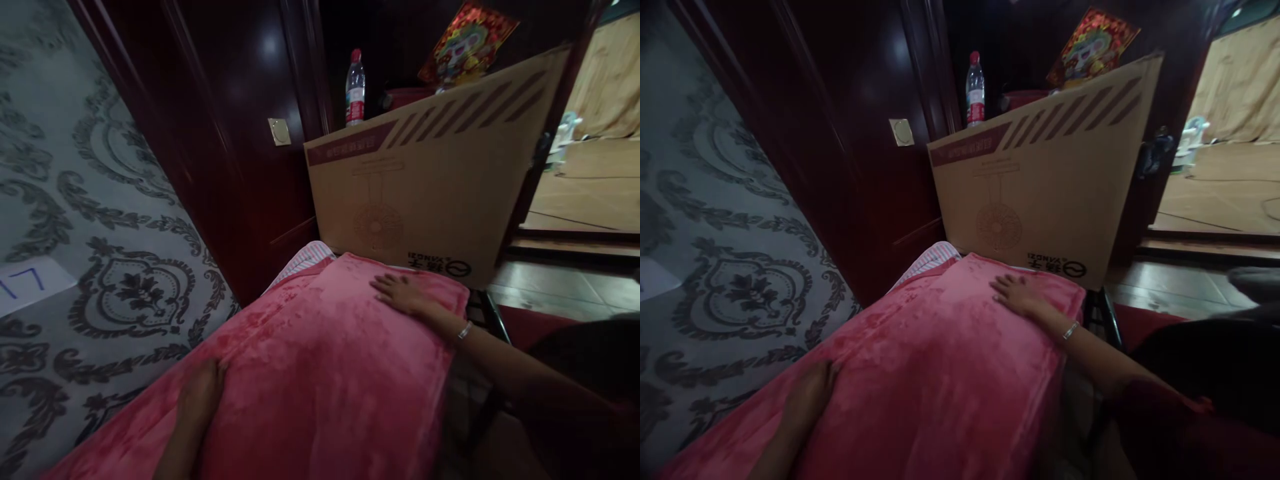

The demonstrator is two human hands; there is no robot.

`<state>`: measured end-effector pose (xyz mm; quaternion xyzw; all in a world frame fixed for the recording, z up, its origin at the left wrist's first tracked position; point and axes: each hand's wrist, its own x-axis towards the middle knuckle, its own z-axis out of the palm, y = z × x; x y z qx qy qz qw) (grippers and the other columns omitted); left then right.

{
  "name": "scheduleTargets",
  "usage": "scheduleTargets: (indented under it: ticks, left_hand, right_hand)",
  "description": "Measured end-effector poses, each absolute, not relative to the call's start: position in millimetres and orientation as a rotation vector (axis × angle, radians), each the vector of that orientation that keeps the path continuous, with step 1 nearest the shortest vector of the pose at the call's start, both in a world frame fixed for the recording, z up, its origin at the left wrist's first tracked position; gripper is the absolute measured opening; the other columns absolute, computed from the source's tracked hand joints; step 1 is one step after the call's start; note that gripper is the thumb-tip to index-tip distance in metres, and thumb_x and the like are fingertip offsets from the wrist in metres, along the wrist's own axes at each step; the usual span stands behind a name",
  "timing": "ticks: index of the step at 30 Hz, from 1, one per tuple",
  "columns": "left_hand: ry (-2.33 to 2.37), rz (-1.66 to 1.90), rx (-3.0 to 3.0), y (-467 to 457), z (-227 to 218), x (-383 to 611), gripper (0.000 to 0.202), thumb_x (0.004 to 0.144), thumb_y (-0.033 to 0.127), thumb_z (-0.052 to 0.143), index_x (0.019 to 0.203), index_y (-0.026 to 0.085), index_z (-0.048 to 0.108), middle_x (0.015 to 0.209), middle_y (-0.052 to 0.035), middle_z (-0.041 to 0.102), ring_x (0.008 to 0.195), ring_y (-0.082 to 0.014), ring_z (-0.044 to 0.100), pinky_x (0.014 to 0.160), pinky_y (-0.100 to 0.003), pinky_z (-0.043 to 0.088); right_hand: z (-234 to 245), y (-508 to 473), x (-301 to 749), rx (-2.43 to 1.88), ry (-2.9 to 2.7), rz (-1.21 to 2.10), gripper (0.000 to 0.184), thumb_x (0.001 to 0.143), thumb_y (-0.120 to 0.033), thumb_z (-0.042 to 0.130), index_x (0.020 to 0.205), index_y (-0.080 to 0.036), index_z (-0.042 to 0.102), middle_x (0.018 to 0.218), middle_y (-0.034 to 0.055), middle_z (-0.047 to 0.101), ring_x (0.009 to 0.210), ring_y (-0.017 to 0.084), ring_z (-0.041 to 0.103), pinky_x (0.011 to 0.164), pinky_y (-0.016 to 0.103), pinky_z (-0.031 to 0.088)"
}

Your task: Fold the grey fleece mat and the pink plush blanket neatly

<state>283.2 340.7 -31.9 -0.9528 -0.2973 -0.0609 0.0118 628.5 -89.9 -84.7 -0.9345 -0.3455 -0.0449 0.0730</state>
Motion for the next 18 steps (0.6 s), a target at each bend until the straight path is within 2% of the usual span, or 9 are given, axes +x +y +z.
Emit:
scheduleTargets:
  ticks: [3, 5, 7, 10, 13, 18]
  left_hand:
    - [-0.773, -0.277, -2.923, 309, -24, 278, 0.055, 0.097, 0.036, 0.033, 0.135, 0.003, 0.055, 0.138, -0.0226, 0.058, 0.132, -0.0332, 0.052, 0.109, -0.047, 0.039]
    - [-0.605, -0.233, -3.001, 277, -26, 266, 0.056, 0.097, 0.038, 0.038, 0.143, 0.009, 0.050, 0.149, -0.0194, 0.049, 0.143, -0.0328, 0.039, 0.115, -0.052, 0.032]
    - [-0.396, -0.118, -3.119, 241, -33, 247, 0.056, 0.097, 0.041, 0.041, 0.149, 0.019, 0.045, 0.157, -0.0146, 0.040, 0.148, -0.0321, 0.029, 0.119, -0.057, 0.024]
    - [-0.184, -0.007, -3.227, 196, -52, 217, 0.061, 0.098, 0.048, 0.043, 0.154, 0.028, 0.035, 0.163, -0.0109, 0.027, 0.152, -0.0326, 0.019, 0.120, -0.062, 0.017]
    - [-0.125, -0.090, -3.221, 171, -67, 200, 0.061, 0.099, 0.052, 0.041, 0.154, 0.029, 0.034, 0.165, -0.0091, 0.022, 0.153, -0.0330, 0.012, 0.120, -0.064, 0.012]
    - [-0.205, 0.018, -3.230, 154, -60, 190, 0.061, 0.100, 0.051, 0.040, 0.154, 0.024, 0.034, 0.166, -0.0096, 0.020, 0.153, -0.0337, 0.010, 0.122, -0.062, 0.010]
  right_hand:
    - [-79, -101, 607, -2.877, -0.877, -0.123, 0.061, 0.097, -0.050, 0.031, 0.151, -0.026, 0.044, 0.159, 0.0097, 0.034, 0.146, 0.033, 0.030, 0.115, 0.060, 0.026]
    - [-75, -105, 596, -2.942, -0.713, -0.137, 0.060, 0.097, -0.045, 0.031, 0.150, -0.022, 0.047, 0.157, 0.0140, 0.036, 0.143, 0.036, 0.033, 0.113, 0.064, 0.026]
    - [-74, -99, 584, -2.938, -0.718, -0.120, 0.060, 0.098, -0.046, 0.029, 0.151, -0.023, 0.045, 0.157, 0.0150, 0.036, 0.143, 0.039, 0.032, 0.110, 0.067, 0.026]
    - [-84, -77, 558, -2.804, -1.004, -0.083, 0.063, 0.098, -0.056, 0.027, 0.155, -0.032, 0.036, 0.162, 0.0067, 0.027, 0.148, 0.036, 0.024, 0.113, 0.065, 0.024]
    - [-97, -61, 534, -2.735, -1.152, -0.048, 0.063, 0.098, -0.058, 0.026, 0.156, -0.035, 0.032, 0.164, 0.0031, 0.022, 0.149, 0.035, 0.021, 0.115, 0.064, 0.022]
    - [-99, -65, 525, -2.770, -1.102, 0.004, 0.060, 0.100, -0.050, 0.030, 0.156, -0.030, 0.034, 0.163, 0.0062, 0.024, 0.148, 0.035, 0.022, 0.115, 0.062, 0.022]
